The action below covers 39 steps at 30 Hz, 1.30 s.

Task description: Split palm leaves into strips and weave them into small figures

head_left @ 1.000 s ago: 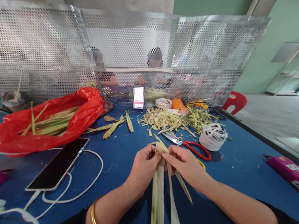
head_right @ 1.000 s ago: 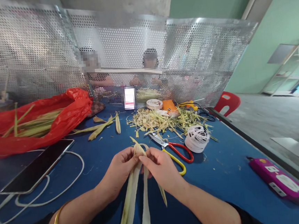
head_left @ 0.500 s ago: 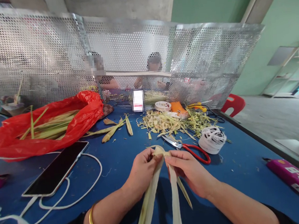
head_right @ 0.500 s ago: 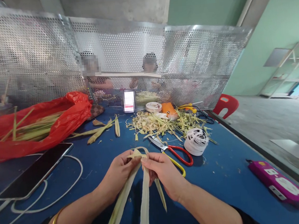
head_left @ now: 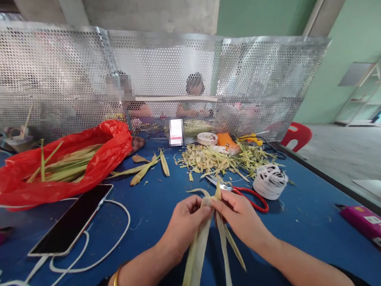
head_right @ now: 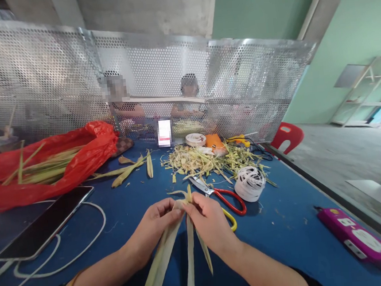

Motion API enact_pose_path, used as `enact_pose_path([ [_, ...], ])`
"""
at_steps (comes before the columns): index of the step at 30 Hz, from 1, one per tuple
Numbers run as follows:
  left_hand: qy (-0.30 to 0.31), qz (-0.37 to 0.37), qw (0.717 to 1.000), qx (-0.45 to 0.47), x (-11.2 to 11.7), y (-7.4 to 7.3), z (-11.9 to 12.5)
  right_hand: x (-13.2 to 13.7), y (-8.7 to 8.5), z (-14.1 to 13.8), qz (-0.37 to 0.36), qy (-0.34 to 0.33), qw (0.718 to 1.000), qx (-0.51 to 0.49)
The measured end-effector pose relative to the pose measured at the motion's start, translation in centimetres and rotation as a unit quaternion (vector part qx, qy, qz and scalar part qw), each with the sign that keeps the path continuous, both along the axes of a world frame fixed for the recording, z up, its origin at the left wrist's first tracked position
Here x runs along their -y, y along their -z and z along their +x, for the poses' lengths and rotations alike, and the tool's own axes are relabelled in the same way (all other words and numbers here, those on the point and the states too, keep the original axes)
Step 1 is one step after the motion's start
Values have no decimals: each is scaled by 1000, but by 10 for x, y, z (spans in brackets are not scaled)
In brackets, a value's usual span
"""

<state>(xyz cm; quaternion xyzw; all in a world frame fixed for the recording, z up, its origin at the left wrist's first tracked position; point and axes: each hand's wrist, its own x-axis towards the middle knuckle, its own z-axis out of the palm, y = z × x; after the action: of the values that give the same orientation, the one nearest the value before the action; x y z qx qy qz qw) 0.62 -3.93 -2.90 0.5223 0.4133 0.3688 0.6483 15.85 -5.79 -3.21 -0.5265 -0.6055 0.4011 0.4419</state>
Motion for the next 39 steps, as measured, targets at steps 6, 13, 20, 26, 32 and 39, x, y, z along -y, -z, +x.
enact_pose_path([
  [6, -18, 9, 1000, -18, -1, 1, 1, 2, -8, -6, -119, -33, 986, -115],
  [13, -52, 20, 997, -49, -4, 0, 0, 9, -15, -6, -177, -72, 951, -243],
  [20, -71, 21, 996, -44, -6, 4, -2, 13, -21, -7, -166, -126, 929, -305],
  [26, -99, -1, 994, -55, -10, 9, -1, 19, -30, 2, -123, -198, 902, -364],
  [32, -107, -62, 991, -42, -10, 4, -1, 12, -36, 10, -90, -117, 939, -310],
  [39, -97, -108, 989, -1, -6, 2, 0, -25, -3, 15, -37, 88, 988, -125],
])
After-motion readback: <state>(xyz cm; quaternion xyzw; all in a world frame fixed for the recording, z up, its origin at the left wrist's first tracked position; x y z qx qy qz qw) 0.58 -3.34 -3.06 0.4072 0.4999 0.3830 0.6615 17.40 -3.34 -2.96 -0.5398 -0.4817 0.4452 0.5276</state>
